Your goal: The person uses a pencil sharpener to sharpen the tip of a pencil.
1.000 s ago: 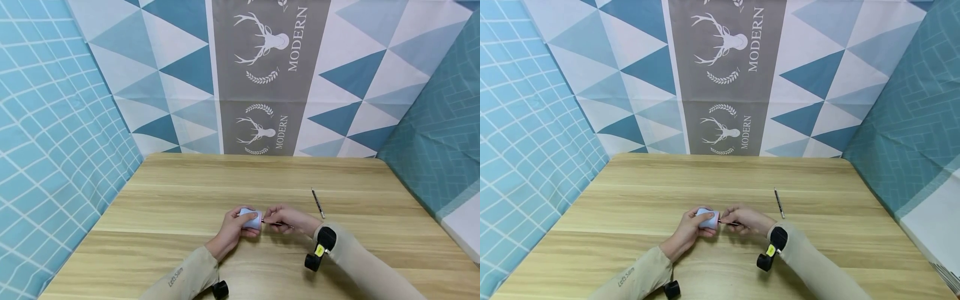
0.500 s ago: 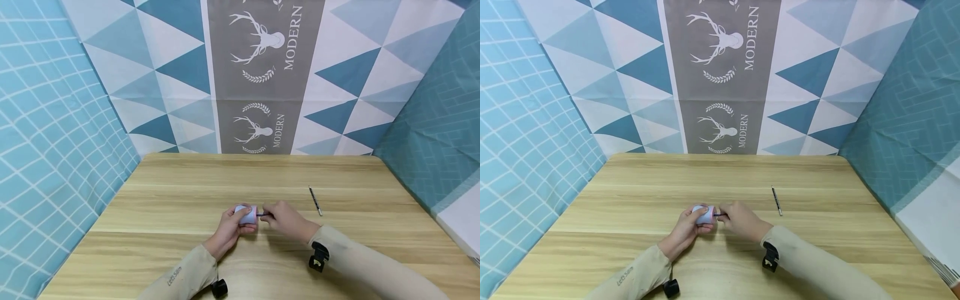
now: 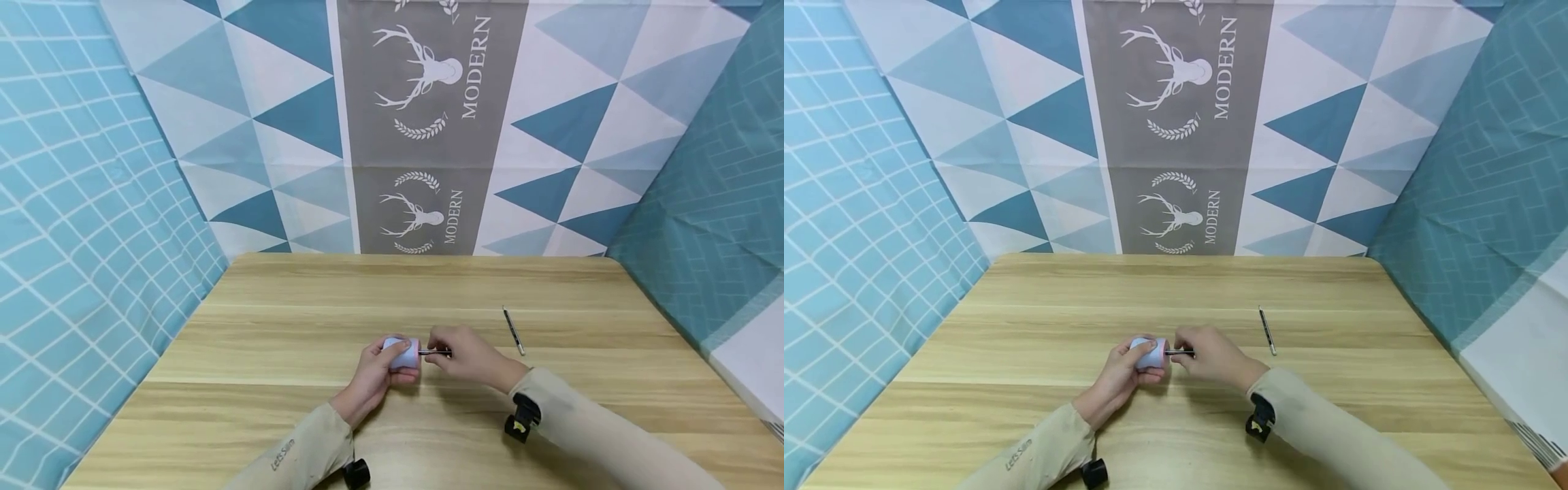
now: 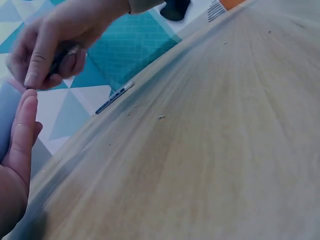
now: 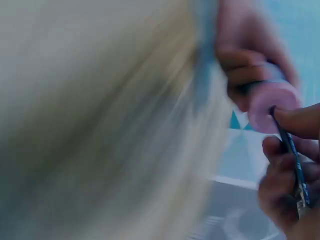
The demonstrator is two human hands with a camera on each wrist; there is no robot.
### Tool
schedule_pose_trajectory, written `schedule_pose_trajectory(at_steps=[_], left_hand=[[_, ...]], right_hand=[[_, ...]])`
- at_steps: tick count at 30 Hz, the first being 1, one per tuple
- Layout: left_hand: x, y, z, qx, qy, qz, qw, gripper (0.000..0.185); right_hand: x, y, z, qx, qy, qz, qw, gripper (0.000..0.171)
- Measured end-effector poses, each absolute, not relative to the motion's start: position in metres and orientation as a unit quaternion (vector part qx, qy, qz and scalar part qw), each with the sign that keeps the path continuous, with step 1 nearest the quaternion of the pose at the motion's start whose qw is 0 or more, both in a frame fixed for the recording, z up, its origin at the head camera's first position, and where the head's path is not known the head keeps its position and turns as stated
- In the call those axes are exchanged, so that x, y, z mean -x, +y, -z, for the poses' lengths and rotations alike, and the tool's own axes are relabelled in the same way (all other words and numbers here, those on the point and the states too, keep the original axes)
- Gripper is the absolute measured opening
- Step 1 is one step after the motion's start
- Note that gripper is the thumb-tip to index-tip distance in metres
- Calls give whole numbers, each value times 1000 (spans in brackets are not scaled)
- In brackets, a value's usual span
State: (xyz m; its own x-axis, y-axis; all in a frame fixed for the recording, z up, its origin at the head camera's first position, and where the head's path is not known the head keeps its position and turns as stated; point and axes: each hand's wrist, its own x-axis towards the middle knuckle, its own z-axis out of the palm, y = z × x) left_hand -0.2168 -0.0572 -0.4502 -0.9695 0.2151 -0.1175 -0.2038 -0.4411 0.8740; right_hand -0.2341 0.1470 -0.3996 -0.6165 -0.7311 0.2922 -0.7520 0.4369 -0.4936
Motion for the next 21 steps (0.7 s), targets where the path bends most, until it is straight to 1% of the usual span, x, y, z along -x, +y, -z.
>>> schedule_pose_trajectory(at_steps=[1, 2, 3, 4, 5, 6, 7, 9, 11, 14, 17, 18, 19, 20, 21], left_hand=[[217, -57, 450, -2, 512, -850, 123, 12], [218, -56, 450, 1, 511, -851, 123, 11], [218, -56, 450, 2, 510, -851, 123, 11], [218, -56, 450, 4, 508, -853, 123, 11], [218, -56, 449, 7, 506, -854, 124, 11], [218, -56, 449, 9, 505, -854, 125, 11], [218, -56, 449, 9, 504, -854, 127, 11], [218, -56, 449, 10, 502, -855, 130, 11], [217, -57, 449, 12, 501, -855, 134, 10], [217, -57, 450, 9, 504, -853, 135, 13], [216, -56, 450, 0, 509, -850, 135, 18], [216, -57, 451, -4, 511, -849, 135, 19], [216, -56, 451, -9, 512, -848, 136, 19], [217, -56, 451, -12, 514, -847, 137, 20], [216, -56, 451, -15, 515, -846, 138, 21]], right_hand=[[233, 146, 400, -480, -844, -209, 112, 16], [233, 146, 400, -511, -827, -131, 193, 18], [232, 145, 400, -533, -804, -70, 254, 19], [232, 144, 401, -544, -785, -27, 294, 20], [232, 143, 401, -549, -774, -1, 316, 20], [232, 142, 401, -548, -774, 4, 316, 19], [232, 140, 401, -543, -784, -11, 300, 19], [231, 137, 401, -517, -820, -83, 233, 17], [229, 133, 398, -460, -859, -185, 131, 21], [231, 131, 391, -337, -862, -375, -60, 31], [239, 135, 389, -197, -800, -516, -235, 28], [242, 137, 390, -159, -772, -547, -283, 27], [245, 139, 391, -131, -750, -566, -317, 27], [247, 141, 393, -110, -731, -577, -347, 26], [248, 143, 395, -100, -721, -582, -364, 25]])
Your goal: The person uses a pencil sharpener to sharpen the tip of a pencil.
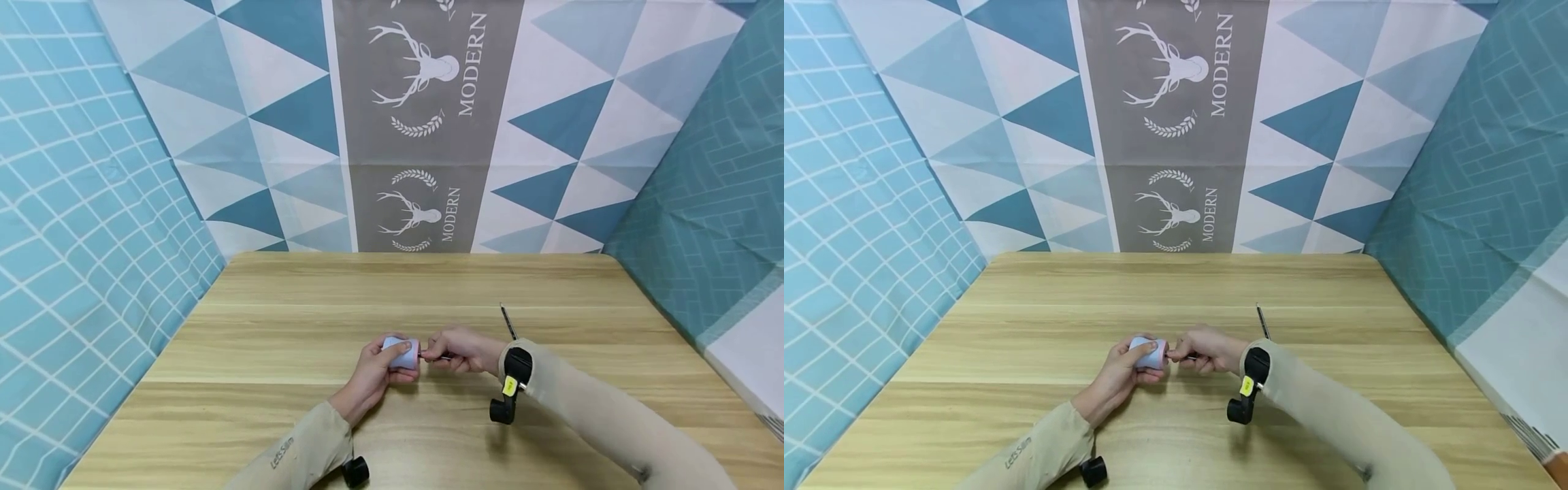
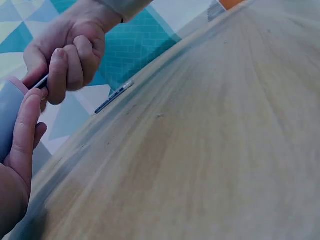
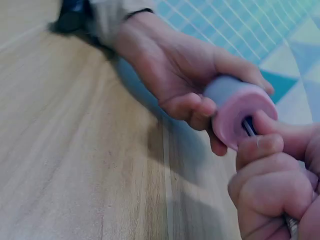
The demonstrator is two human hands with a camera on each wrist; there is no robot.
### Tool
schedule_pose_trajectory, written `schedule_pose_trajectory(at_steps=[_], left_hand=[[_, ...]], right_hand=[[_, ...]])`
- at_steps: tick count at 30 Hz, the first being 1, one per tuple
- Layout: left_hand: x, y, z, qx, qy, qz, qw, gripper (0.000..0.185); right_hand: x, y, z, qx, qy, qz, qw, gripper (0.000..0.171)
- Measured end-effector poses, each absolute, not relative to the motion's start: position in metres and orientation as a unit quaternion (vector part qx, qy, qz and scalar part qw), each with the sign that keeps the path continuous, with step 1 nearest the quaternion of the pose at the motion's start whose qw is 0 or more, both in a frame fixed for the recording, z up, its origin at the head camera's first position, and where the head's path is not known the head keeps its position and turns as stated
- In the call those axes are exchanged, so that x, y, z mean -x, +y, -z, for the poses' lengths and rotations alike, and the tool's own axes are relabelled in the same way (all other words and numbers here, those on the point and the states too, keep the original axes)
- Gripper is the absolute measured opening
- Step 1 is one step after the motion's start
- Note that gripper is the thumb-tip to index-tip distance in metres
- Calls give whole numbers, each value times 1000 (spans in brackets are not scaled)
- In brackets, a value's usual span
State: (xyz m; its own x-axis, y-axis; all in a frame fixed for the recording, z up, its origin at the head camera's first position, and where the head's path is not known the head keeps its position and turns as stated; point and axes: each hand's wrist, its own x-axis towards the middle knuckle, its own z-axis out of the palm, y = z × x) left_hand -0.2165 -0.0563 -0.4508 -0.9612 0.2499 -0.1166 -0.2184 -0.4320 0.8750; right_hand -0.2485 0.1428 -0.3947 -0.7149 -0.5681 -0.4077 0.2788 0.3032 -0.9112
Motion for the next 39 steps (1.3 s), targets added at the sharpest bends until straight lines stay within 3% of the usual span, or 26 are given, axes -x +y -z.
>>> schedule_pose_trajectory(at_steps=[2, 5, 7, 10, 12, 14, 15, 17, 22, 27, 29, 31, 33, 35, 37, 39], left_hand=[[217, -58, 451, -21, 517, -844, 139, 21], [217, -59, 451, -26, 520, -841, 146, 21], [217, -60, 451, -28, 520, -841, 147, 19], [218, -60, 451, -25, 516, -844, 143, 16], [218, -60, 450, -19, 512, -848, 139, 14], [219, -59, 449, -10, 509, -850, 137, 13], [219, -59, 449, -6, 508, -850, 138, 12], [218, -59, 449, 3, 507, -850, 140, 12], [217, -59, 450, 7, 512, -847, 144, 13], [216, -58, 451, 0, 519, -843, 141, 15], [216, -58, 451, -7, 524, -840, 140, 17], [216, -59, 452, -11, 528, -837, 141, 20], [217, -59, 452, -12, 529, -837, 143, 22], [218, -60, 452, -14, 528, -837, 143, 22], [219, -60, 452, -11, 524, -840, 140, 21], [220, -60, 451, -10, 521, -843, 136, 19]], right_hand=[[249, 144, 396, 107, 714, 583, 373, 23], [245, 146, 397, 190, 758, 549, 296, 19], [240, 146, 397, 301, 809, 471, 182, 14], [232, 146, 399, 461, 848, 252, -69, 14], [228, 145, 402, 508, 824, 118, -221, 19], [226, 142, 405, 518, 803, 59, -288, 21], [226, 140, 406, 514, 807, 60, -285, 20], [225, 136, 405, 491, 833, 115, -228, 18], [228, 129, 397, 334, 872, 358, 23, 26], [240, 135, 396, 150, 779, 546, 270, 23], [245, 138, 397, 101, 736, 575, 342, 21], [248, 141, 400, 84, 716, 580, 379, 18], [248, 143, 401, 110, 724, 573, 368, 19], [245, 144, 400, 186, 763, 541, 302, 17], [242, 145, 399, 302, 816, 457, 186, 13], [238, 146, 399, 424, 851, 310, 24, 12]])
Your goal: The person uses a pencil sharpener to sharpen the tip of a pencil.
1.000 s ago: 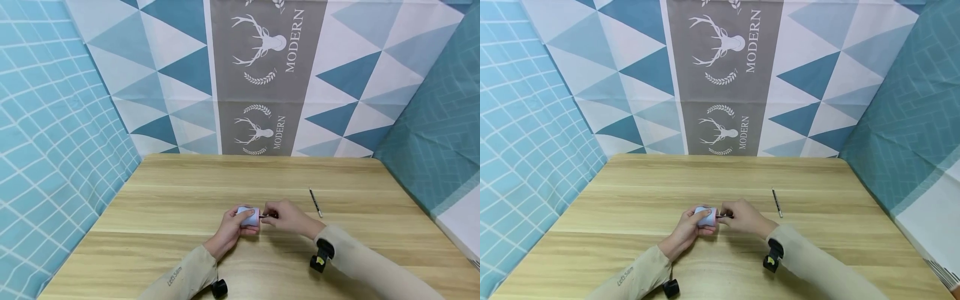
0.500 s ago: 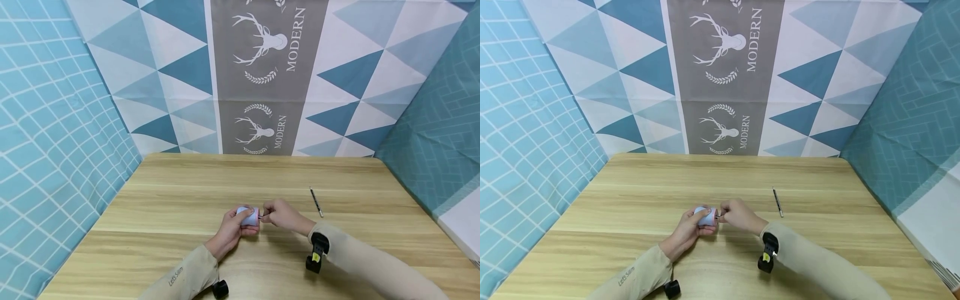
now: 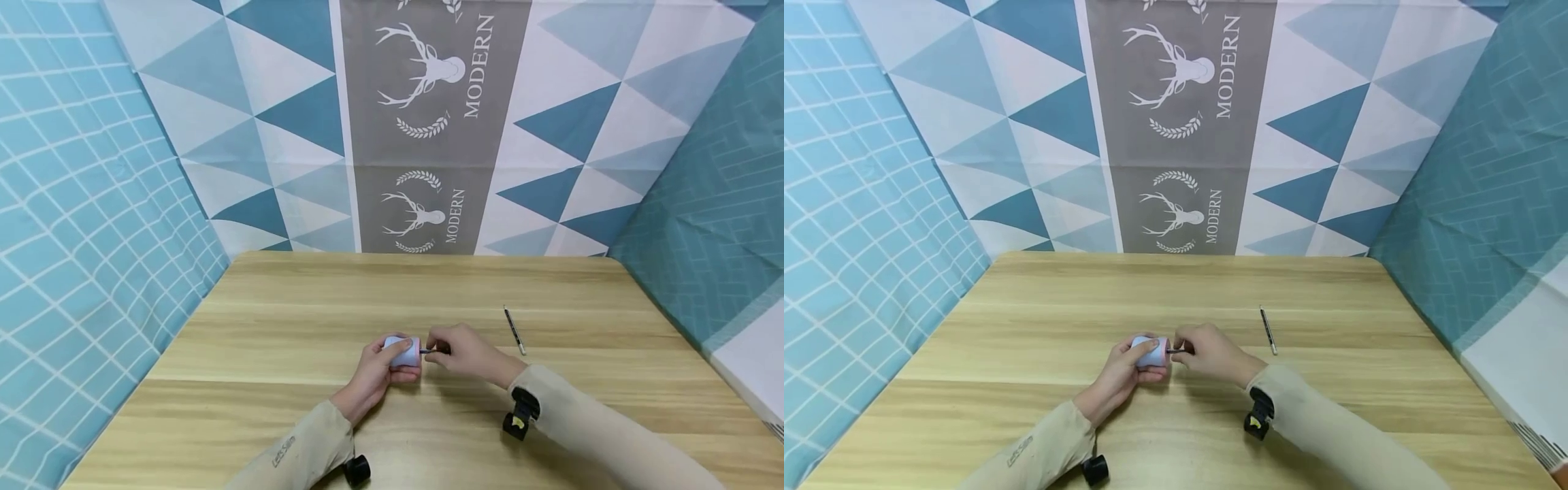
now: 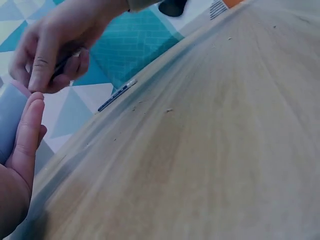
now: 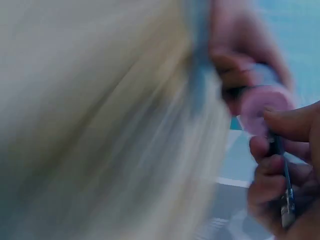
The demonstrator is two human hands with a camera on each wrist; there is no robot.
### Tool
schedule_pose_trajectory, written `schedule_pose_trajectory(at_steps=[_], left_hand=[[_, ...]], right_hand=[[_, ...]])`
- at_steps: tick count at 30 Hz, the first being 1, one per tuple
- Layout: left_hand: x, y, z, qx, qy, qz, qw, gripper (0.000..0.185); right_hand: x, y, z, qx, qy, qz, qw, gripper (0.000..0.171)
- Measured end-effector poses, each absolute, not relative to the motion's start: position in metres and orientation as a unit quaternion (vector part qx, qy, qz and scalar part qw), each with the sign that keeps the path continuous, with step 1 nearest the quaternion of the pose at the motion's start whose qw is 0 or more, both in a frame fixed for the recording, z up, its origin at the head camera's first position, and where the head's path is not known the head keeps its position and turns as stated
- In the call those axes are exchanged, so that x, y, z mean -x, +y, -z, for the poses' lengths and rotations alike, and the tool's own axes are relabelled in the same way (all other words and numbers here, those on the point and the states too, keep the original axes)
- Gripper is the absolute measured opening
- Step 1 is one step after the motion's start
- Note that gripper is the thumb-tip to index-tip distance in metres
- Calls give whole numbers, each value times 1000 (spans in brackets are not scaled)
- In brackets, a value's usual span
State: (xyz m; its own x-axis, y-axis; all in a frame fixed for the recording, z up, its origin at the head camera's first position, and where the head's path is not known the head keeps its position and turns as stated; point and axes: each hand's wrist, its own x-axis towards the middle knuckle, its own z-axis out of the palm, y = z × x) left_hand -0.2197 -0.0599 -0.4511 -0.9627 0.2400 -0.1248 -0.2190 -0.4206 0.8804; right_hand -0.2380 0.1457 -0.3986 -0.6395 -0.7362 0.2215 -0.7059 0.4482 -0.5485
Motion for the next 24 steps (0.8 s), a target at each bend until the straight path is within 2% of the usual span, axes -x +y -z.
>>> schedule_pose_trajectory(at_steps=[2, 4, 5, 7, 9, 11, 16, 20, 22, 24], left_hand=[[220, -60, 452, -11, 520, -844, 131, 18], [220, -61, 452, -10, 519, -845, 128, 17], [220, -61, 452, -10, 519, -845, 129, 17], [219, -61, 451, -10, 518, -845, 131, 18], [219, -62, 451, -6, 516, -847, 132, 18], [218, -61, 450, -3, 513, -848, 132, 19], [217, -61, 450, -4, 520, -844, 132, 27], [217, -60, 450, -14, 528, -839, 133, 27], [217, -59, 451, -19, 531, -837, 133, 23], [217, -59, 452, -20, 532, -836, 135, 26]], right_hand=[[236, 146, 402, 503, 838, 152, -146, 17], [235, 146, 405, 537, 801, 50, -262, 21], [234, 146, 406, 543, 788, 29, -290, 22], [234, 144, 408, 542, 790, 49, -281, 20], [233, 140, 407, 521, 815, 126, -219, 20], [232, 136, 404, 474, 841, 228, -130, 22], [234, 133, 395, 286, 841, 446, 110, 30], [245, 140, 398, 136, 755, 566, 302, 26], [250, 143, 401, 95, 721, 587, 356, 23], [250, 145, 401, 97, 715, 586, 369, 20]])
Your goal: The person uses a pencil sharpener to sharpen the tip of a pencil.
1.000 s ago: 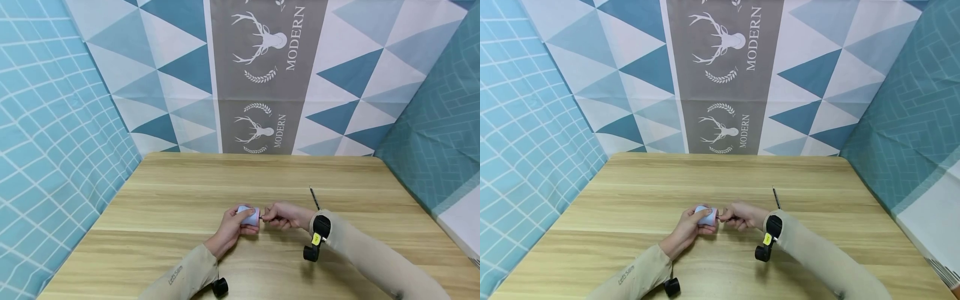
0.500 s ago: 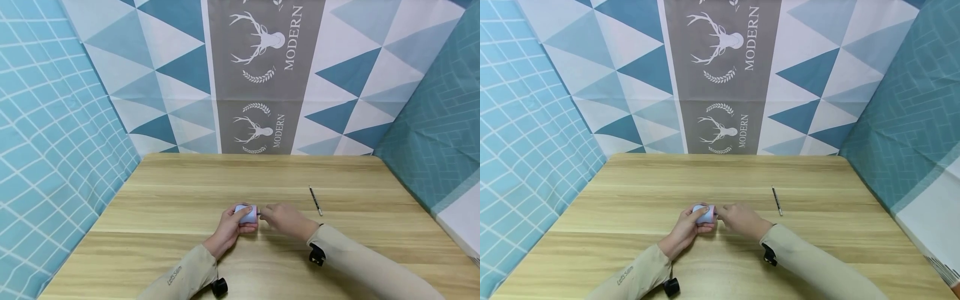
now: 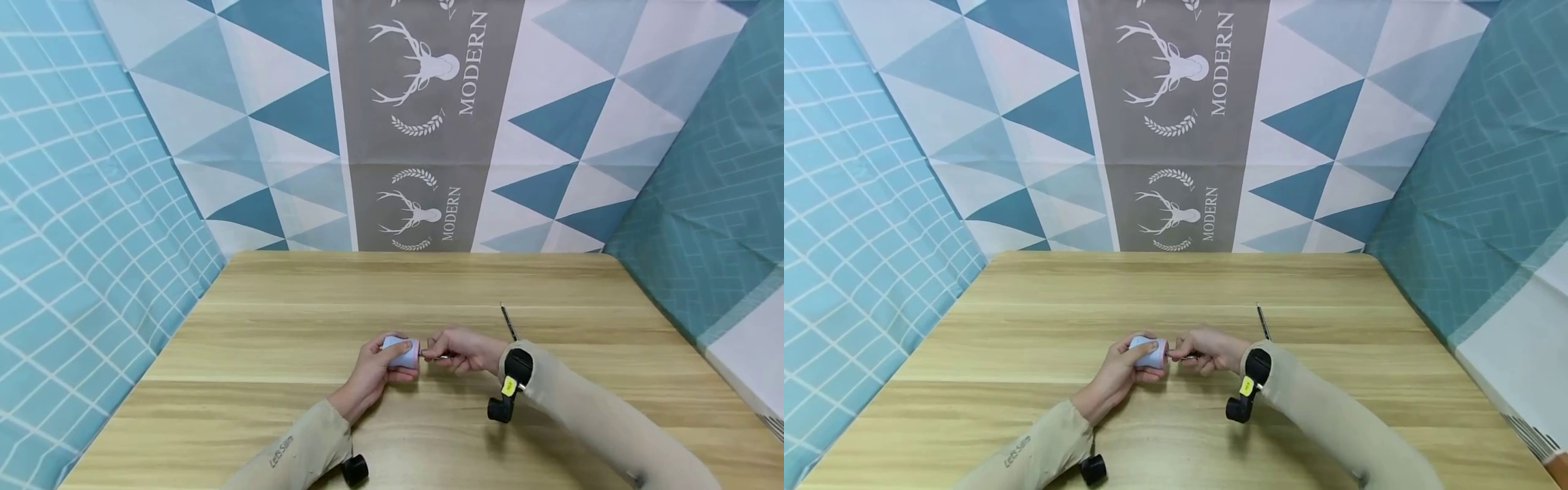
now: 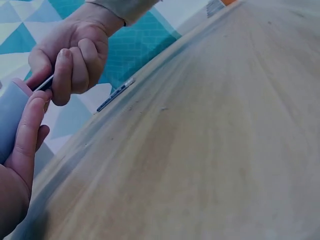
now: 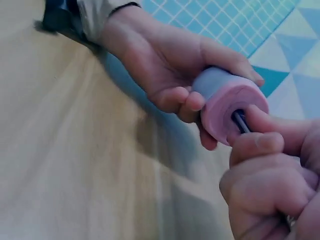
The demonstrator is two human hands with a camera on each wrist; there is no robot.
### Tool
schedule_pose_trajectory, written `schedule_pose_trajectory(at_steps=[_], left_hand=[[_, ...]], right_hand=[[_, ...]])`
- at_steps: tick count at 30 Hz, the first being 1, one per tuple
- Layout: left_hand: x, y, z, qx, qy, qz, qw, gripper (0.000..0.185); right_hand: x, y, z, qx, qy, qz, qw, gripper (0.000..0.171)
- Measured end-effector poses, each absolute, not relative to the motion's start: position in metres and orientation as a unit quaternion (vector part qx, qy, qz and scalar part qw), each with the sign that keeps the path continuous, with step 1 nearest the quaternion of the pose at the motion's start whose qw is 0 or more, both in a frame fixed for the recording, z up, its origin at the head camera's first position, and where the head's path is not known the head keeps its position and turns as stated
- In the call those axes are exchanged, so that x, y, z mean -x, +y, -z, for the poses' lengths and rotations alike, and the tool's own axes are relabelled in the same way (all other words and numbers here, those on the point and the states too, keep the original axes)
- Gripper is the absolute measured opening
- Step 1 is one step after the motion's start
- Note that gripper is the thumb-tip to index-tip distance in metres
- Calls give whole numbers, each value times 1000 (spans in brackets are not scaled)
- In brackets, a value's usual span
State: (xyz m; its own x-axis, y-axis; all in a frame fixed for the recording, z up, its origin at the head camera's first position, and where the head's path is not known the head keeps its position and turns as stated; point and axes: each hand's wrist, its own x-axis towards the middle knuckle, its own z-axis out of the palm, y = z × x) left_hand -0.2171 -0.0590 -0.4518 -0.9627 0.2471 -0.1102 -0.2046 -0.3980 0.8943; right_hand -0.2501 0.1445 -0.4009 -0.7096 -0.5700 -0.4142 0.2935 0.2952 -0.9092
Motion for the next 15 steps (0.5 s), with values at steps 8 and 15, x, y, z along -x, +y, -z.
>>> schedule_pose_trajectory(at_steps=[8, 15], left_hand=[[218, -62, 450, -5, 522, -842, 133, 27], [219, -60, 449, -4, 517, -846, 132, 20]], right_hand=[[239, 148, 398, 467, 837, 284, -29, 11], [236, 144, 411, 536, 790, 83, -285, 25]])
